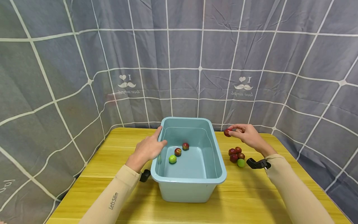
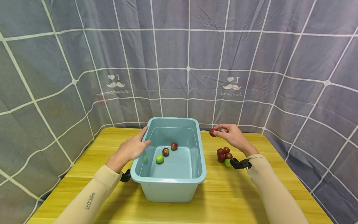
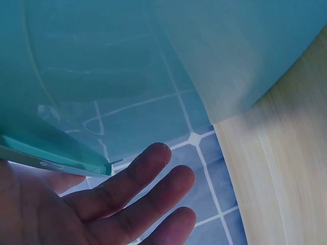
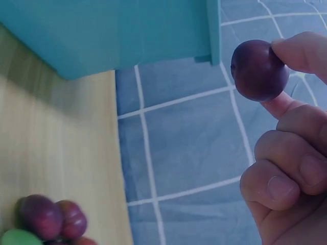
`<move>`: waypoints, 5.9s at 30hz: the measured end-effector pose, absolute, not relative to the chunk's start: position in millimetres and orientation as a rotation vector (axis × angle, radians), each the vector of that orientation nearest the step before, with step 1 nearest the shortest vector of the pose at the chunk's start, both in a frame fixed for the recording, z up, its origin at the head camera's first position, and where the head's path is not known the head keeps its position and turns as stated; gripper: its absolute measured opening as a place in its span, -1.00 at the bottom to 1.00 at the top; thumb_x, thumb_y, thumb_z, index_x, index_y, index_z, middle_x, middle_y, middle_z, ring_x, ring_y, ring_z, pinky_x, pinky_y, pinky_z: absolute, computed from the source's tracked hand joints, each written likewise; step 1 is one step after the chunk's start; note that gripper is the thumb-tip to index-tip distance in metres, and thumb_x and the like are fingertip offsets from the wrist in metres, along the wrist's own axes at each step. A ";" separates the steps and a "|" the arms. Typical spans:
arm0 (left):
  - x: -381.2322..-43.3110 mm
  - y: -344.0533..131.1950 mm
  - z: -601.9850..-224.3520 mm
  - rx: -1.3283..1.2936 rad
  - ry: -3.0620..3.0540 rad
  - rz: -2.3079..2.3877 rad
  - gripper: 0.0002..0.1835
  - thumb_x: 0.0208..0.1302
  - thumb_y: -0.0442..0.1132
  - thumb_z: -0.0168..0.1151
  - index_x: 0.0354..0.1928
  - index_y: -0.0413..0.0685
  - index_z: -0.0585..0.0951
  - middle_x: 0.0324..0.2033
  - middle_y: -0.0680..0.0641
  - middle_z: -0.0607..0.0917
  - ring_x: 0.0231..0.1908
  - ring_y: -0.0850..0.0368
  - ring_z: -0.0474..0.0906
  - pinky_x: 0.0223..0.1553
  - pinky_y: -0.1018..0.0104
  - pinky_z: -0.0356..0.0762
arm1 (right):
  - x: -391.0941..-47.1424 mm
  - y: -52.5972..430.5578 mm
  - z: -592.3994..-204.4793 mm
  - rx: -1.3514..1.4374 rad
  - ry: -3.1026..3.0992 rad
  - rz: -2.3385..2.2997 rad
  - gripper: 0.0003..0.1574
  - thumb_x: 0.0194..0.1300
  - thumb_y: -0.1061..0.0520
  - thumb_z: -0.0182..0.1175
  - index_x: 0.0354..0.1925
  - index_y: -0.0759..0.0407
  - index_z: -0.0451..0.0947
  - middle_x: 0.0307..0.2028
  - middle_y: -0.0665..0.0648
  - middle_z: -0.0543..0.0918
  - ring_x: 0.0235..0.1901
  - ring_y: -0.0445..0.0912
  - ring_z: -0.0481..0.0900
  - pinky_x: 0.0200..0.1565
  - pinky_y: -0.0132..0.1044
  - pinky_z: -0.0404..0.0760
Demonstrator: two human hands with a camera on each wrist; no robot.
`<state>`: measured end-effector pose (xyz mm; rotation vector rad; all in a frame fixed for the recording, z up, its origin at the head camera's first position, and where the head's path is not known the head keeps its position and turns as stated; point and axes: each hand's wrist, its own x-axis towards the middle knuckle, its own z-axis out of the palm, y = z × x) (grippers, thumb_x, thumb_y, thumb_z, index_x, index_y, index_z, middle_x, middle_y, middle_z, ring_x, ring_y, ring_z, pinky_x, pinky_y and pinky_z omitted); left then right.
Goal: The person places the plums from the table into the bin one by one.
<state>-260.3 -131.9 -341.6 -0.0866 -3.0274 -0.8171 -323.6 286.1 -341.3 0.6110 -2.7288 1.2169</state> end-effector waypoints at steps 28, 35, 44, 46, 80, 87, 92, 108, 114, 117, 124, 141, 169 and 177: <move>-260.1 -131.3 -342.1 -0.089 -3.023 -0.824 -0.15 0.37 0.19 -0.07 0.63 0.26 -0.07 0.18 -0.18 0.63 -0.15 -0.05 0.62 -0.41 0.16 0.40 | -347.3 205.9 -272.0 0.891 -2.873 0.944 -0.72 0.36 -0.11 0.29 -0.06 -0.03 0.71 -0.71 -0.03 0.27 -0.70 -0.15 0.18 -0.53 -0.30 0.22; -260.3 -130.7 -342.5 -0.085 -3.021 -0.827 -0.16 0.38 0.19 -0.07 0.63 0.26 -0.06 0.19 -0.18 0.62 -0.17 -0.04 0.61 -0.42 0.16 0.40 | -352.7 187.3 -262.9 0.913 -2.903 0.909 -0.72 0.35 -0.09 0.29 -0.05 -0.03 0.72 -0.67 -0.02 0.31 -0.64 -0.12 0.21 -0.50 -0.27 0.26; -260.0 -131.0 -342.3 -0.079 -3.025 -0.832 -0.15 0.38 0.20 -0.07 0.63 0.29 -0.08 0.18 -0.17 0.63 -0.17 -0.04 0.61 -0.42 0.16 0.41 | -363.6 158.9 -259.3 1.003 -2.906 0.885 -0.77 0.31 0.03 0.28 -0.12 0.06 0.73 -0.70 -0.01 0.32 -0.66 -0.13 0.21 -0.51 -0.30 0.21; -260.0 -131.1 -342.5 -0.078 -3.025 -0.834 -0.16 0.38 0.20 -0.07 0.63 0.29 -0.08 0.18 -0.16 0.63 -0.18 -0.04 0.61 -0.42 0.16 0.41 | -366.2 152.1 -260.6 1.026 -2.913 0.851 -0.78 0.31 0.03 0.29 -0.14 0.08 0.73 -0.69 -0.01 0.34 -0.65 -0.14 0.22 -0.50 -0.30 0.22; -259.7 -130.5 -343.9 -0.086 -3.023 -0.838 -0.16 0.39 0.20 -0.07 0.63 0.29 -0.07 0.20 -0.17 0.62 -0.21 -0.04 0.62 -0.43 0.17 0.42 | -391.8 87.4 -301.8 1.094 -3.286 0.266 -0.86 0.32 0.07 0.32 -0.18 0.05 0.74 -0.18 0.01 0.72 -0.23 -0.10 0.57 -0.18 -0.22 0.57; -259.7 -130.2 -344.2 -0.094 -3.018 -0.850 -0.16 0.39 0.20 -0.07 0.63 0.30 -0.08 0.23 -0.17 0.60 -0.20 -0.05 0.61 -0.43 0.16 0.43 | -394.0 86.6 -312.6 1.056 -3.339 0.087 -0.89 0.23 0.13 0.35 -0.45 0.06 0.70 -0.52 -0.08 0.57 -0.52 -0.17 0.36 -0.45 -0.31 0.36; -258.7 -129.8 -344.0 -0.092 -3.020 -0.842 -0.16 0.39 0.20 -0.07 0.63 0.29 -0.08 0.20 -0.16 0.61 -0.23 -0.03 0.61 -0.44 0.17 0.43 | -391.7 85.6 -314.4 1.016 -3.466 -0.071 -0.51 0.24 0.14 0.32 -0.76 0.03 0.39 -0.76 -0.06 0.16 -0.71 -0.18 0.02 -0.59 -0.29 0.09; -259.4 -127.4 -342.9 -0.078 -3.022 -0.827 -0.16 0.38 0.19 -0.07 0.63 0.28 -0.08 0.25 -0.16 0.59 -0.19 -0.04 0.62 -0.43 0.15 0.43 | -394.8 91.9 -321.6 0.909 -3.518 -0.168 -0.66 0.20 0.12 0.36 -0.66 0.04 0.52 -0.77 -0.08 0.17 -0.72 -0.21 0.05 -0.60 -0.32 0.11; -259.6 -127.8 -343.6 -0.079 -3.020 -0.831 -0.15 0.37 0.19 -0.07 0.63 0.29 -0.07 0.21 -0.16 0.62 -0.23 -0.03 0.60 -0.45 0.16 0.41 | -393.8 93.0 -317.8 0.947 -3.514 -0.107 -0.70 0.24 0.05 0.39 -0.62 -0.04 0.61 -0.77 -0.08 0.17 -0.75 -0.22 0.07 -0.63 -0.32 0.17; -259.4 -128.5 -343.8 -0.075 -3.019 -0.829 -0.15 0.36 0.19 -0.06 0.63 0.29 -0.07 0.19 -0.17 0.63 -0.23 -0.03 0.60 -0.45 0.16 0.41 | -391.5 93.8 -312.2 1.014 -3.491 -0.047 -0.79 0.25 0.07 0.37 -0.54 -0.08 0.69 -0.76 -0.09 0.19 -0.76 -0.22 0.08 -0.64 -0.33 0.18; -259.4 -129.2 -344.2 -0.070 -3.024 -0.828 -0.15 0.36 0.20 -0.07 0.63 0.30 -0.07 0.19 -0.16 0.63 -0.26 -0.01 0.60 -0.46 0.16 0.41 | -382.2 103.6 -297.0 1.110 -3.421 0.106 -0.88 0.31 0.07 0.31 -0.26 -0.09 0.79 -0.69 -0.08 0.33 -0.76 -0.22 0.11 -0.61 -0.35 0.23; -259.1 -128.9 -342.6 -0.070 -3.030 -0.819 -0.16 0.36 0.20 -0.08 0.63 0.29 -0.07 0.21 -0.18 0.62 -0.19 -0.05 0.61 -0.42 0.15 0.41 | -353.1 146.9 -275.1 1.228 -3.144 0.299 -0.72 0.39 -0.02 0.23 -0.03 0.05 0.71 -0.29 0.03 0.64 -0.34 -0.13 0.46 -0.26 -0.25 0.48; -259.1 -130.0 -343.2 -0.081 -3.024 -0.836 -0.16 0.38 0.20 -0.08 0.63 0.28 -0.07 0.28 -0.18 0.57 -0.11 -0.09 0.63 -0.39 0.14 0.43 | -301.7 230.7 -313.2 0.989 -2.824 1.010 -0.65 0.46 0.01 0.19 0.09 0.14 0.65 -0.61 -0.03 0.39 -0.63 -0.20 0.25 -0.44 -0.31 0.34; -259.4 -130.7 -343.4 -0.089 -3.020 -0.841 -0.17 0.39 0.19 -0.08 0.63 0.26 -0.06 0.31 -0.20 0.54 -0.02 -0.14 0.62 -0.33 0.09 0.48 | -294.5 252.4 -327.4 0.869 -2.760 1.222 -0.69 0.47 0.02 0.18 0.09 0.07 0.63 -0.57 0.05 0.40 -0.61 -0.15 0.31 -0.50 -0.29 0.35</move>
